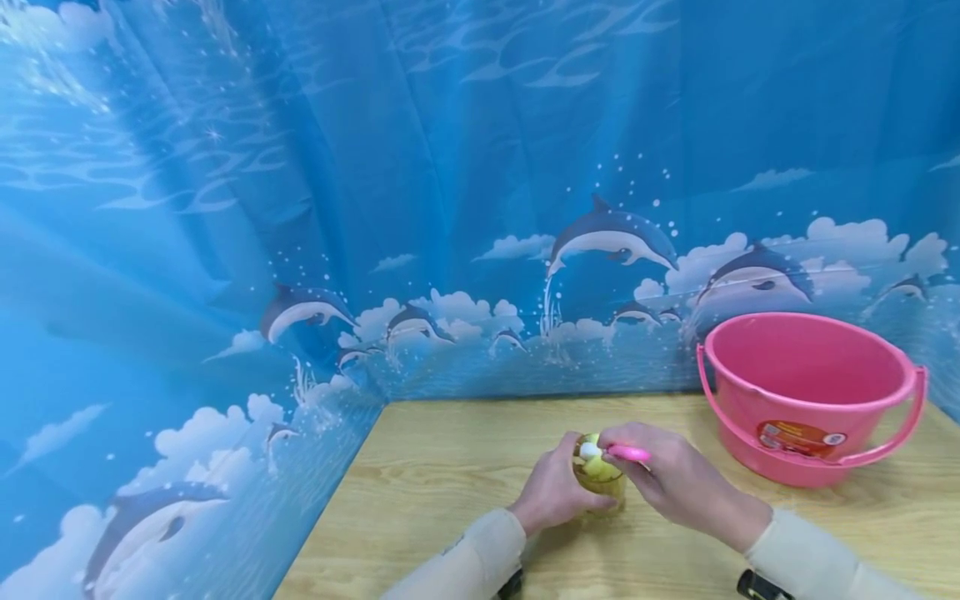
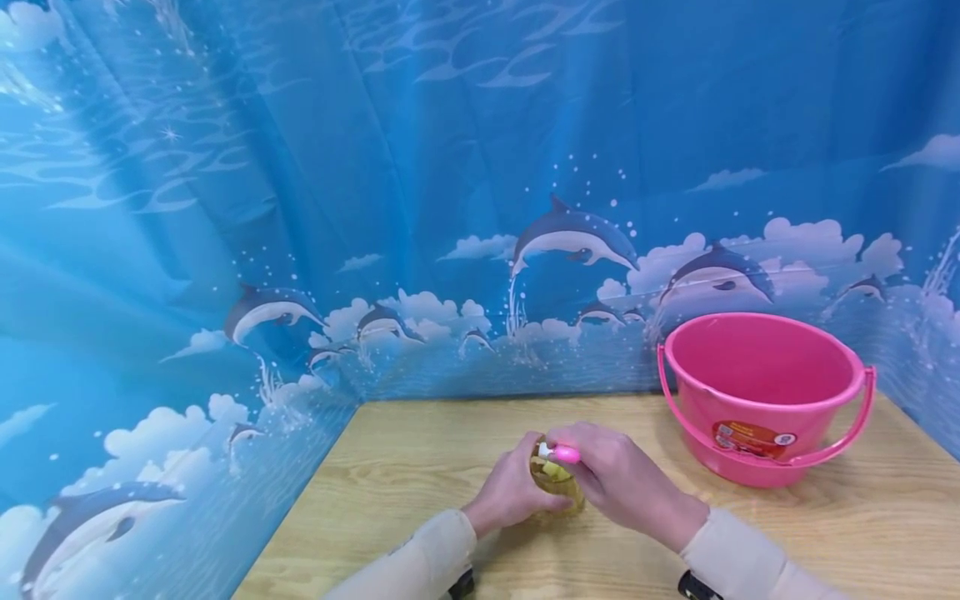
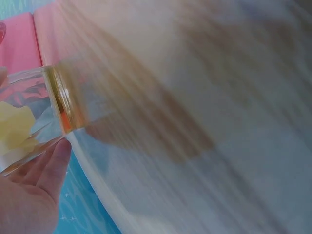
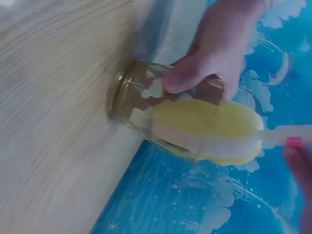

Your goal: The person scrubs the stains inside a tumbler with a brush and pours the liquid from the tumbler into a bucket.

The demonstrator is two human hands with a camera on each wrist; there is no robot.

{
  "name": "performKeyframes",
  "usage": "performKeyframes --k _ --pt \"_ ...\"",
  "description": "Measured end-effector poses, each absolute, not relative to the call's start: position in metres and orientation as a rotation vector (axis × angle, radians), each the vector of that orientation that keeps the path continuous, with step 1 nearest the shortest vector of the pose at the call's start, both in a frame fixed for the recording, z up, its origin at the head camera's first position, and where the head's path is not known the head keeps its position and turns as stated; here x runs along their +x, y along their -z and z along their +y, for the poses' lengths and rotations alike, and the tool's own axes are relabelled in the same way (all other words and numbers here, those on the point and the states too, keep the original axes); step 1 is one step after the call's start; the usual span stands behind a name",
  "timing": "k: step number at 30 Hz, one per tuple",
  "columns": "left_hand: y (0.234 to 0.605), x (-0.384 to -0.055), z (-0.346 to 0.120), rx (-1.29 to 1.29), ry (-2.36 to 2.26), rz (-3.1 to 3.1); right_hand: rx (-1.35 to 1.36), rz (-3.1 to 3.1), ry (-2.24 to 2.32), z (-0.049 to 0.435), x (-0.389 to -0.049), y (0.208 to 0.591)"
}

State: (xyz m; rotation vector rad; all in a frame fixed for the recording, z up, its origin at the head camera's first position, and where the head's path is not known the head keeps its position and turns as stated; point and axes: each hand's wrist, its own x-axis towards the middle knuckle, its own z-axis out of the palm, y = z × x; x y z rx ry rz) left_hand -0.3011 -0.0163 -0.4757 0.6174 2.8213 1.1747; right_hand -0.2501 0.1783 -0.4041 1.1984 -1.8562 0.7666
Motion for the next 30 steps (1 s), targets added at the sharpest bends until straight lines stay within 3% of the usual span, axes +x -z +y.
performKeyframes --k 21,30 --pt "0.473 -0.302 -0.015 0.622 -1.162 2.828 1.262 -1.696 -0.602 0.177 -0.248 0.42" --pt "0.473 -0.299 -0.017 0.599 -1.158 2.83 1.182 -1.778 -0.801 0.183 -0.236 0.402"
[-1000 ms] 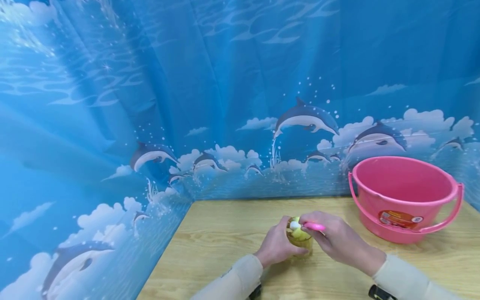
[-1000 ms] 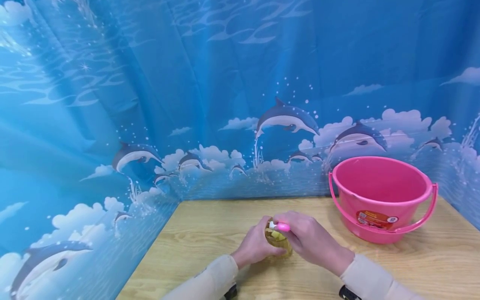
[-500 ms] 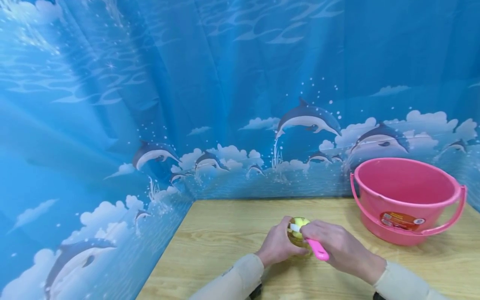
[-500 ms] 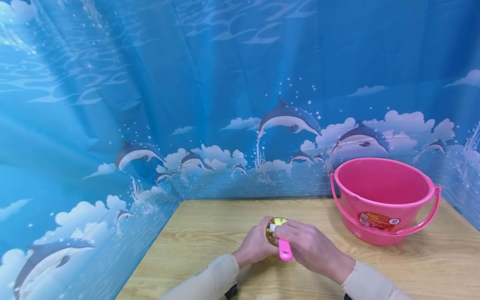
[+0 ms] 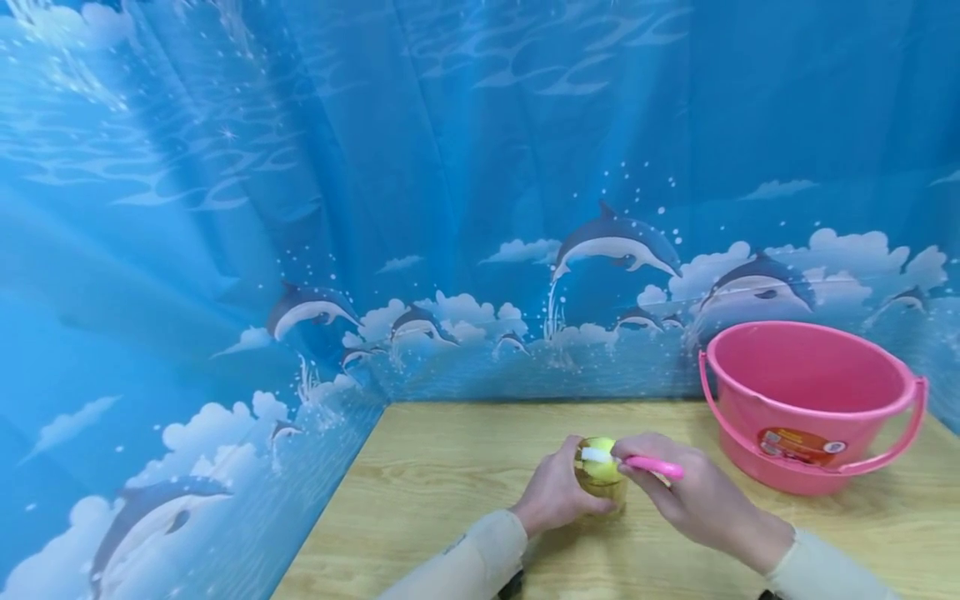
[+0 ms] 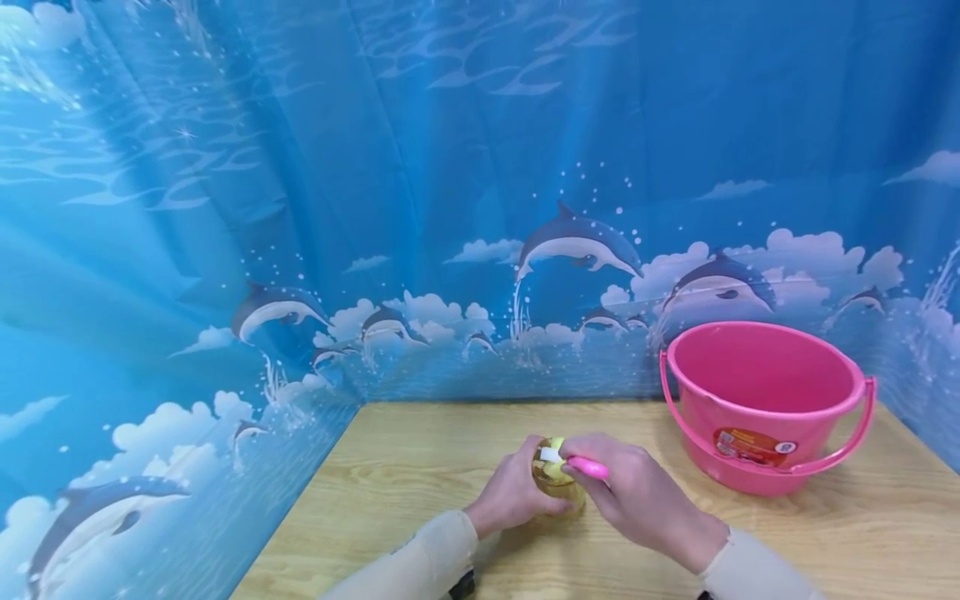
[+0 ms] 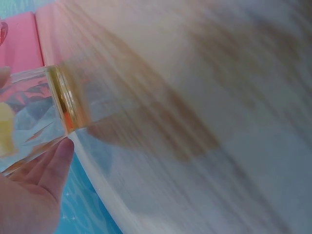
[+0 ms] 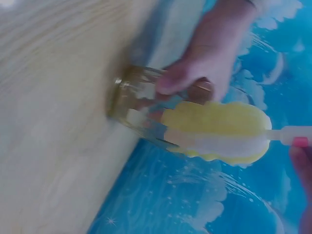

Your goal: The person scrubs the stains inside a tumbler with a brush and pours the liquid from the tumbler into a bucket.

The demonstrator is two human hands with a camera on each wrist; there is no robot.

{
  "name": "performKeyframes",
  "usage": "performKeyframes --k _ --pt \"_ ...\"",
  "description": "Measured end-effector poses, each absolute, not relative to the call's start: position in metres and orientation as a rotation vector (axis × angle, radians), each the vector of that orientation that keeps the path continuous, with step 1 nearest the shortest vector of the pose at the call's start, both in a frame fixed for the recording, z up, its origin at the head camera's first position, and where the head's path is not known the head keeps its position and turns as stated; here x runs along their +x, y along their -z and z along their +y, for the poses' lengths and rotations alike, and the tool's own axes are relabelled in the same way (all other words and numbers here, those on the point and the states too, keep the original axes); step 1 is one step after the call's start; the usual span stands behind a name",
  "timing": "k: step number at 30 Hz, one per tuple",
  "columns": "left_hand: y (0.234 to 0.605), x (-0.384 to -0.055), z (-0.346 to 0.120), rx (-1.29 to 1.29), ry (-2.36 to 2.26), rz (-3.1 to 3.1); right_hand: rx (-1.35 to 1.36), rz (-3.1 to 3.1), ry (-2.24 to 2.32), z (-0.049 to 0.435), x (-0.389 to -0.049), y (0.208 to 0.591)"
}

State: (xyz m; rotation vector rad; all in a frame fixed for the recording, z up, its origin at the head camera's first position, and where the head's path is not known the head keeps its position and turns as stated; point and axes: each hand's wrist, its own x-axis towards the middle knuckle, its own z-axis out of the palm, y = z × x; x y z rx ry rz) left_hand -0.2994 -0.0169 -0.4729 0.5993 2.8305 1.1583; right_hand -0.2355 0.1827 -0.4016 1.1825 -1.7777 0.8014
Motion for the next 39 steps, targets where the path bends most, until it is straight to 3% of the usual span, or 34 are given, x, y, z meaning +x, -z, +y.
performKeyframes --k 17,33,39 --pt "0.474 -0.3 -0.017 0.563 -1.229 2.736 0.687 -1.864 -0.952 0.236 -0.226 0.377" --pt "0.473 -0.299 -0.019 0.573 -1.244 2.733 0.538 -2.037 -0.856 0.25 -0.248 0.402" --pt "0.475 -0.299 -0.016 0.568 -1.26 2.724 0.63 -2.024 -0.844 0.245 -0.264 0.418"
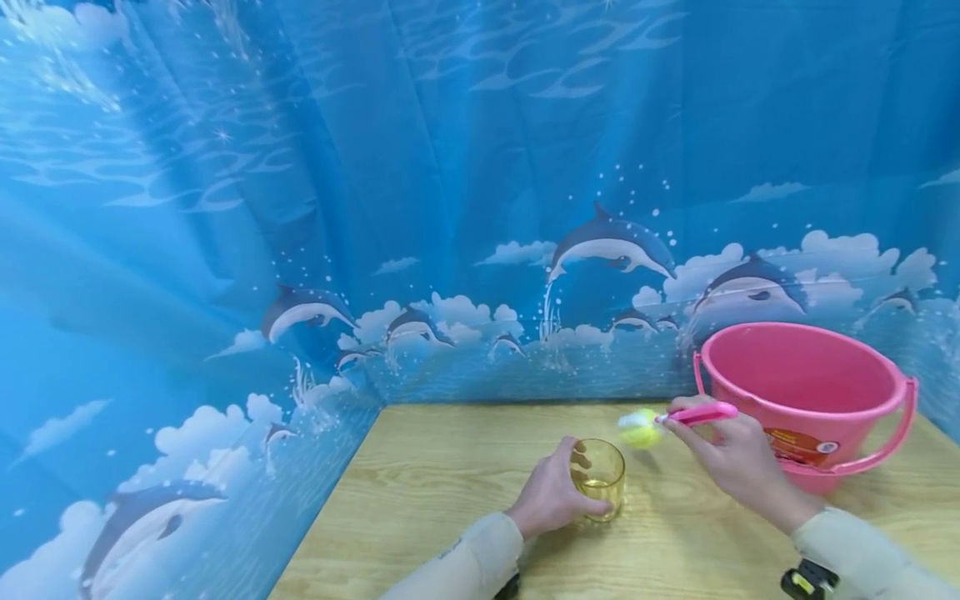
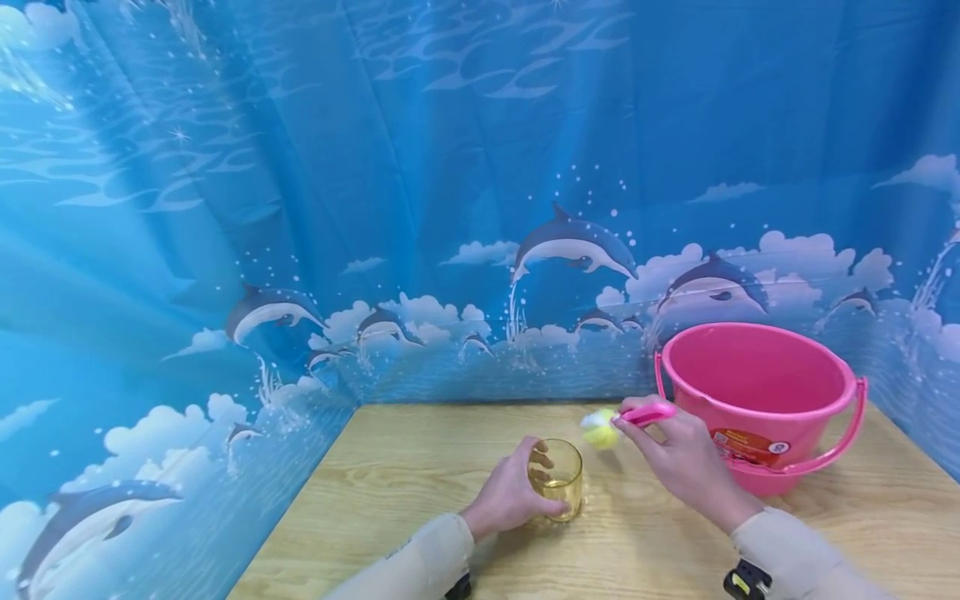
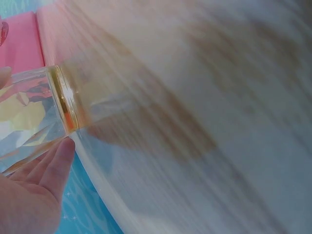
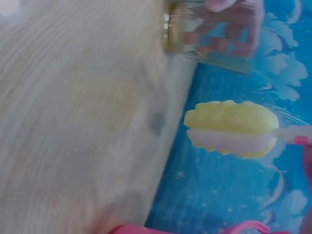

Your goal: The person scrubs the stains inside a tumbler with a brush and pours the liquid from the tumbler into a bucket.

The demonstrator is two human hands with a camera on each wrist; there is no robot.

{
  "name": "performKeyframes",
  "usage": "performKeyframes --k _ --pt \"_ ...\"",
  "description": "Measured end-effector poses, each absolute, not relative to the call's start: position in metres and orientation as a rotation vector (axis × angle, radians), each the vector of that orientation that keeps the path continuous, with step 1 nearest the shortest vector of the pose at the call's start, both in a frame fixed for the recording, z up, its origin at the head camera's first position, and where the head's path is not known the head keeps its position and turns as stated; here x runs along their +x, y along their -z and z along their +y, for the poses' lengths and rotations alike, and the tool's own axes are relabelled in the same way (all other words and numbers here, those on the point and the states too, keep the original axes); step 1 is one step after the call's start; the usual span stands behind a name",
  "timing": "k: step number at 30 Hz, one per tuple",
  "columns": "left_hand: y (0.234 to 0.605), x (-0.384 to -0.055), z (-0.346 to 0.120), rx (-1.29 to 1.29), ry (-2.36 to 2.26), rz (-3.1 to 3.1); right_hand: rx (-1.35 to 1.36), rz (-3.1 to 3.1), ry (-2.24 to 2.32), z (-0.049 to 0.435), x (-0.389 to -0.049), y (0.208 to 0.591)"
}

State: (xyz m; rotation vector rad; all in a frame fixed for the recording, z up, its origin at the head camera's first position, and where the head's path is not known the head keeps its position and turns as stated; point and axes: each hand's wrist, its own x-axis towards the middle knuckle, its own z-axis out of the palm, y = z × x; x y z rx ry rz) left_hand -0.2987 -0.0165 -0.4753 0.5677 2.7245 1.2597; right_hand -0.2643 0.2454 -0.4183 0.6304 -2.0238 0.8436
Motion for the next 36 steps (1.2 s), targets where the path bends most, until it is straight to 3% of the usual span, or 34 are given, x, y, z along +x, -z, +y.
performKeyframes --k 19,36 --pt "0.472 -0.296 -0.013 0.548 -1.229 2.752 1.038 -1.804 -0.566 0.247 -0.278 0.459" --pt "0.472 -0.297 -0.016 0.544 -1.218 2.759 1.114 -2.276 -0.14 0.277 -0.228 0.475"
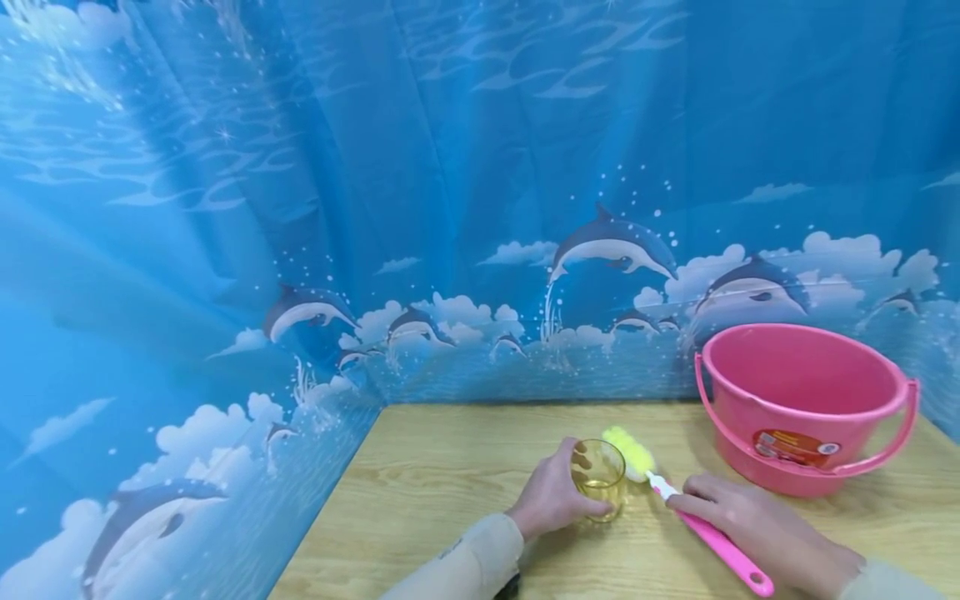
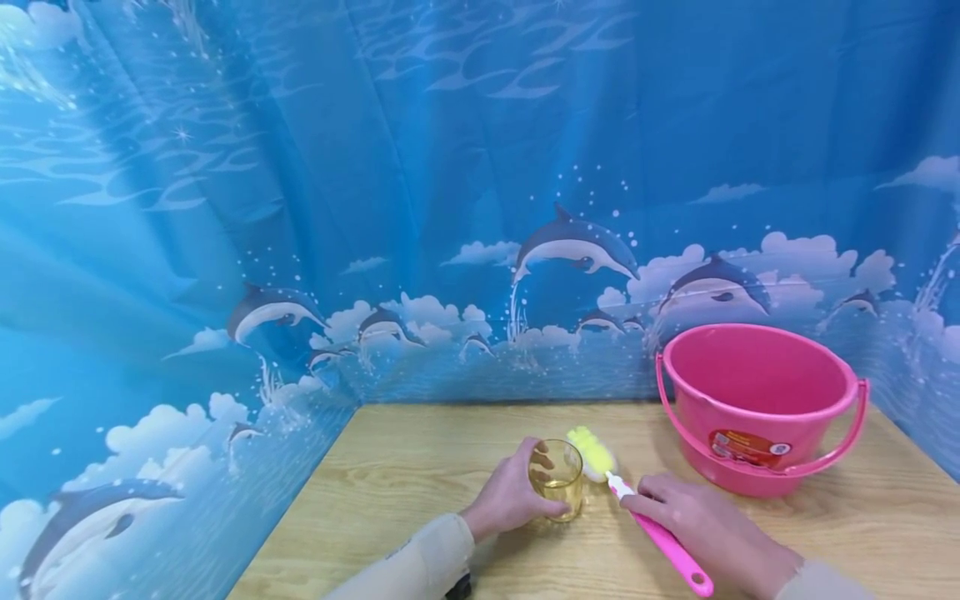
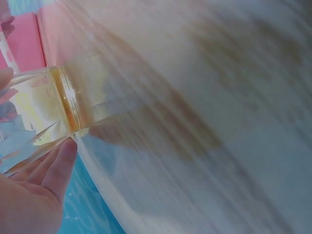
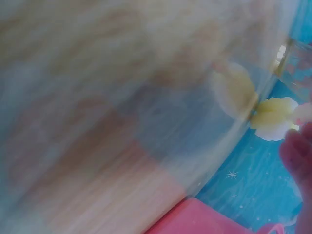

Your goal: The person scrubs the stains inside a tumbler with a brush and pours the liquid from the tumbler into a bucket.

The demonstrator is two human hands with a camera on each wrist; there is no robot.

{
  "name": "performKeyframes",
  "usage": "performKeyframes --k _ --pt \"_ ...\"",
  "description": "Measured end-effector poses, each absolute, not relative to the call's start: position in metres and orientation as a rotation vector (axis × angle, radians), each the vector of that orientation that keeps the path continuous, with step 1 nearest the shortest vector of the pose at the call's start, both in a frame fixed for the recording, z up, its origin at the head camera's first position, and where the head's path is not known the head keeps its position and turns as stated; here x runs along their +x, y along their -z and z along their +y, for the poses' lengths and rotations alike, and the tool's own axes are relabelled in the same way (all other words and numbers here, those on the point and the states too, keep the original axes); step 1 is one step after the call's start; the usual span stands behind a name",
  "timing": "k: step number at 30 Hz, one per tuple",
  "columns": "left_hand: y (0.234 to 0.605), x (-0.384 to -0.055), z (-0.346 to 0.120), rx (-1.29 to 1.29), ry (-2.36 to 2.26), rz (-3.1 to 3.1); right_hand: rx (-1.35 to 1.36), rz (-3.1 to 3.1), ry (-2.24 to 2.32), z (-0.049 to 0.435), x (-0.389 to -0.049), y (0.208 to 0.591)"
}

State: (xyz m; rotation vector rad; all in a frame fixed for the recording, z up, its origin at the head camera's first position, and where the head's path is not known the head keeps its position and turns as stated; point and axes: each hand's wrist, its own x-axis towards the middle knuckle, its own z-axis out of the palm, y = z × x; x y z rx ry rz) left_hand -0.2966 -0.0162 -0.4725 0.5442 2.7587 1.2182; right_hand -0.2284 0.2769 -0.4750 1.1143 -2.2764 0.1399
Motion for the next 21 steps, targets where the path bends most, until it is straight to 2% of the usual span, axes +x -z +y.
performKeyframes --k 10,21 --pt "0.471 -0.297 -0.017 0.557 -1.207 2.77 1.121 -2.426 -0.037 0.282 -0.223 0.481" --pt "0.473 -0.297 -0.016 0.572 -1.205 2.783 1.233 -2.34 0.088 0.285 -0.242 0.476"
